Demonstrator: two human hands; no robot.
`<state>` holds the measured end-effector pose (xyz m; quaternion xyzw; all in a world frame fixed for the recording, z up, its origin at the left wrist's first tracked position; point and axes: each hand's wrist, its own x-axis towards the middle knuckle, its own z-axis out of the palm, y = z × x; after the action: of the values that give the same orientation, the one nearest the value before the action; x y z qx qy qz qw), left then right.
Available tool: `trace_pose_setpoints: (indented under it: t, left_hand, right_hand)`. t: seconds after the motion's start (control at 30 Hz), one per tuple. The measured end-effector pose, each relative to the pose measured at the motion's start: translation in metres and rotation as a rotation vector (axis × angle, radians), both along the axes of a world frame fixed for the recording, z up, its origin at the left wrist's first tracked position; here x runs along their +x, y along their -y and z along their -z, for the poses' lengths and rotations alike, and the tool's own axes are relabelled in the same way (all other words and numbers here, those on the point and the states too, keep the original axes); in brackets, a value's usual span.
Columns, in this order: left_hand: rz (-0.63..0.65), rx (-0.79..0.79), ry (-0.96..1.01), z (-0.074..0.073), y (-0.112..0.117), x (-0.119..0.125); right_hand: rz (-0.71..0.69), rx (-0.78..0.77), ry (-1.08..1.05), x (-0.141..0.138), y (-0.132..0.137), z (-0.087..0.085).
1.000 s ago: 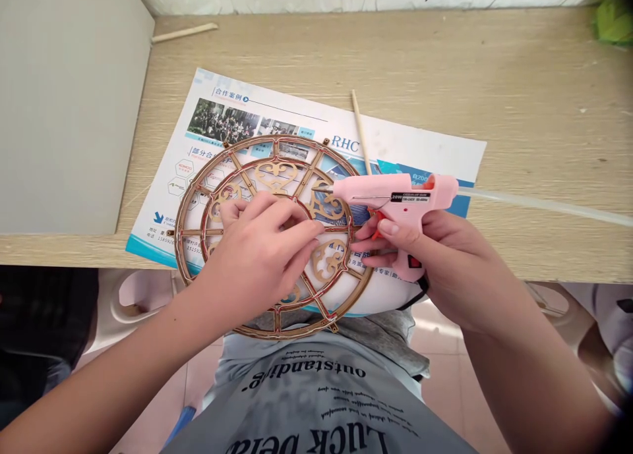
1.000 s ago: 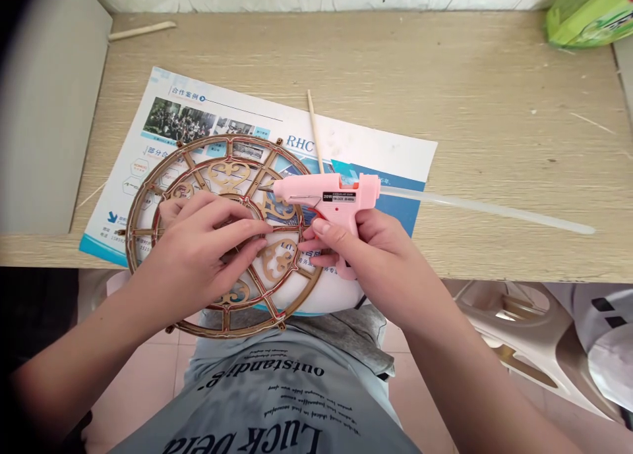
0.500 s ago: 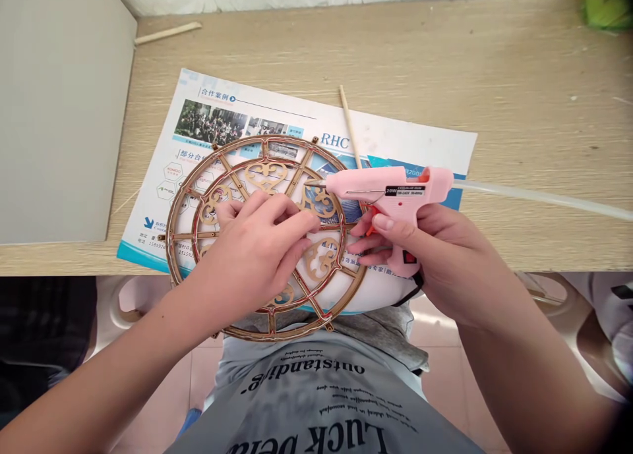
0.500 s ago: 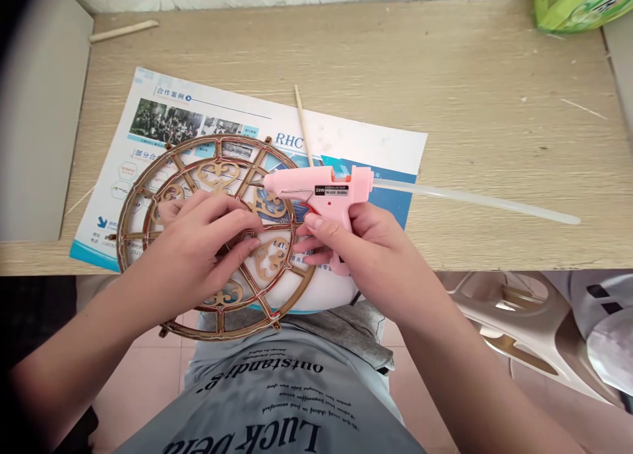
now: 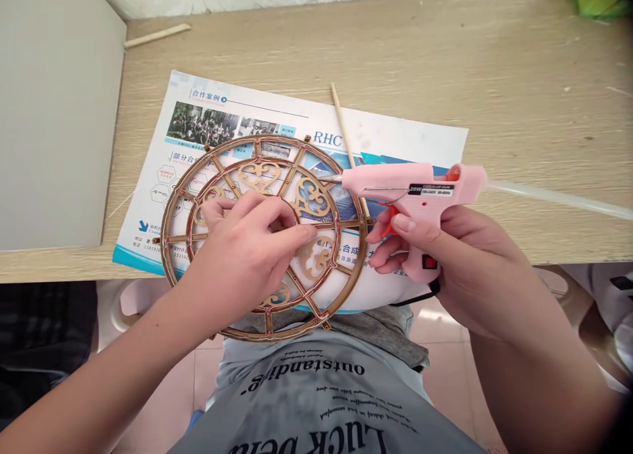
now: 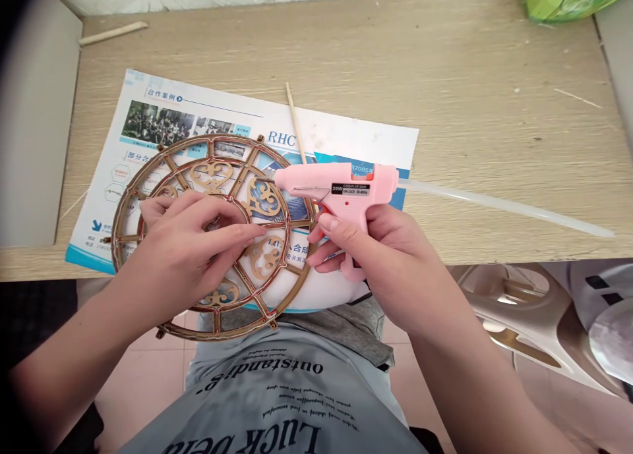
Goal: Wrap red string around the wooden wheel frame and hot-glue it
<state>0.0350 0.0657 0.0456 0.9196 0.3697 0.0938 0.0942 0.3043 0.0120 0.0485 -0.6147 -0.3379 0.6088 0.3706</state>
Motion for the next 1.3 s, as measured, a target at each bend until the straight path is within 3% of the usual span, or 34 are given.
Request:
trace_pose_setpoints:
  t: [0.43, 0.63, 0.77, 0.93, 1.13, 1.3]
  left_hand:
    - [-0.081, -0.013, 0.003, 0.003, 0.008, 0.005]
    - [-0.091, 0.016, -0.032, 0.001, 0.017, 0.012]
    - [-0.066, -0.020, 0.020, 0.000, 0.017, 0.009]
    - [-0.053, 0.028, 0.003, -0.001, 0.020, 0.005]
    - [-0.037, 0.057, 0.025, 0.003, 0.023, 0.003]
    - [0.023, -0.011, 0.066, 0.005, 0.021, -0.001]
  right_hand:
    - [-0.074, 0.036, 0.076, 0.005, 0.011, 0.006]
    - [0.053, -0.011, 0.094, -0.010, 0.012, 0.005]
    - [0.054, 0.143, 0.272, -0.028, -0.007, 0.000]
    - [0.004, 0.162, 0.500, -0.045, -0.027, 0.000]
    - [-0.043, 0.225, 0.773, -0.057, -0.028, 0.004]
    - [-0.028, 0.320, 0.896, -0.066, -0.024, 0.009]
